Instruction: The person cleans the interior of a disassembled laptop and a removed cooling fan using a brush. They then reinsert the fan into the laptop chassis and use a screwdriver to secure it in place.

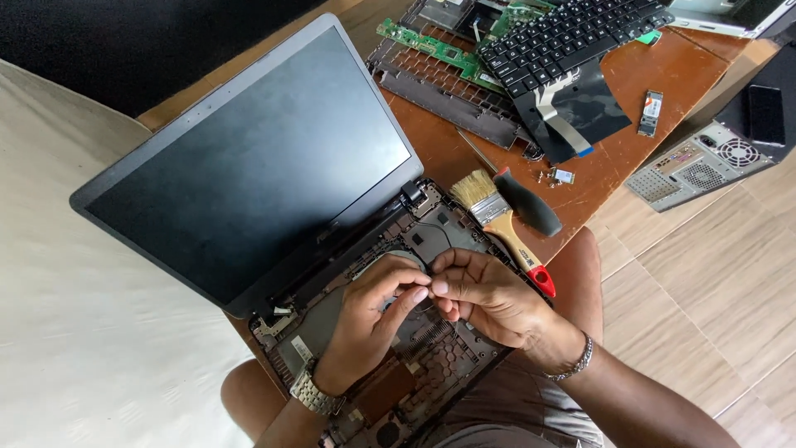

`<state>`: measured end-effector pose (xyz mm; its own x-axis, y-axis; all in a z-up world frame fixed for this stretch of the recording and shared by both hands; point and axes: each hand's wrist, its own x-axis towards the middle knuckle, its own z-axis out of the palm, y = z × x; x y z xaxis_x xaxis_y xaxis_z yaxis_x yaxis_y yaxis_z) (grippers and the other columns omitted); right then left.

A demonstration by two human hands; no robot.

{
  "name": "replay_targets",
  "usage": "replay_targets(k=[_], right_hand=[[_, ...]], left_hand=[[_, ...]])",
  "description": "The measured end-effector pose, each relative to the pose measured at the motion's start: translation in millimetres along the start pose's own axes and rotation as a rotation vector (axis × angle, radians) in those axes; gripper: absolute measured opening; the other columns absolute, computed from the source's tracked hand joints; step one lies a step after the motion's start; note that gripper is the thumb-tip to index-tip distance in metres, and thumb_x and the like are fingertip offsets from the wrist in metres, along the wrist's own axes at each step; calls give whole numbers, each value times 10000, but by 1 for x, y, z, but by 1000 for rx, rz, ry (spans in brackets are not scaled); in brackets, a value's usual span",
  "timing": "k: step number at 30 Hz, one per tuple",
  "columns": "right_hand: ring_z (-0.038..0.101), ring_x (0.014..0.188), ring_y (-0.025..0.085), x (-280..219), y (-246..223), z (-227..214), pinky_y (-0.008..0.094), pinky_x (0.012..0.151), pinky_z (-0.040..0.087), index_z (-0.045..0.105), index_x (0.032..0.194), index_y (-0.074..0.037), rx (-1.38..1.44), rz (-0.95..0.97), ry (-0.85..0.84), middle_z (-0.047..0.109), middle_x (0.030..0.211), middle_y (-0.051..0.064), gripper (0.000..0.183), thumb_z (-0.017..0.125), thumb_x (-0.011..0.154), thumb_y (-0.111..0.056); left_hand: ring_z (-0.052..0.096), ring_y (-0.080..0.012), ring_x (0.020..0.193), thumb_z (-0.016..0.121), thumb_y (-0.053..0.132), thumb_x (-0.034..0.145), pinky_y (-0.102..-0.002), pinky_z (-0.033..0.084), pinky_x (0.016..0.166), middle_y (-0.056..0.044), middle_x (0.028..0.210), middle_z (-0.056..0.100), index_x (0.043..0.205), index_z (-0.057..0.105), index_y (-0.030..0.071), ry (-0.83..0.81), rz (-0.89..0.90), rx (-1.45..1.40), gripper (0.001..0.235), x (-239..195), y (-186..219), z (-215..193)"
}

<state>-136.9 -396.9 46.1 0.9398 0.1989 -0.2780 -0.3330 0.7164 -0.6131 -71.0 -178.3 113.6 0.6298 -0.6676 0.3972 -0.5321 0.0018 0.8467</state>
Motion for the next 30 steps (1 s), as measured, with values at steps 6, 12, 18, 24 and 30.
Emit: replay_targets(k=[6, 12, 18, 24, 30], right_hand=[[706, 726, 212, -3, 2, 7, 302, 629, 593, 697, 1238, 66, -58, -54, 5, 723, 862, 151, 282, 815, 983, 66], [724, 707, 222, -10, 4, 19, 316, 617, 600, 732, 1081, 49, -137, -100, 3, 754, 839, 165, 146, 834, 998, -15], [810, 769, 206, -50, -35, 36, 307, 671, 723, 793, 1105, -3, -655, -302, 24, 845, 973, 145, 228, 660, 1126, -188], [692, 1123, 408, -49, -73, -30, 529, 945, 563, 735, 1303, 80, -1831, -1166, 685, 712, 1286, 279, 295, 844, 1112, -117], [759, 825, 458, -37, -69, -67, 503, 691, 625, 808, 1264, 111, -1763, -890, 671, 710, 1088, 269, 444, 931, 1051, -259]], left_hand=[[730, -203, 1050, 656, 128, 1138, -301, 639, 875, -90, 1111, 715, 1144, 733, 25, -6, -62, -27, 129, -2, -6, -1], [709, -187, 995, 654, 136, 1140, -294, 620, 815, -77, 1059, 693, 1096, 707, 36, -29, -88, -25, 122, -3, -6, -1], [715, -196, 957, 550, 187, 1182, -305, 614, 843, -99, 1052, 690, 1125, 675, 15, -14, -190, -59, 221, -12, -17, 2], [812, -187, 941, 533, 174, 1185, -276, 697, 839, -89, 1090, 695, 1136, 643, 34, 31, -245, -67, 184, -13, -25, 6], [853, -298, 880, 599, 6, 1155, -436, 735, 818, -204, 1065, 700, 1074, 662, -99, 132, -85, -155, 146, -16, -39, 13]])
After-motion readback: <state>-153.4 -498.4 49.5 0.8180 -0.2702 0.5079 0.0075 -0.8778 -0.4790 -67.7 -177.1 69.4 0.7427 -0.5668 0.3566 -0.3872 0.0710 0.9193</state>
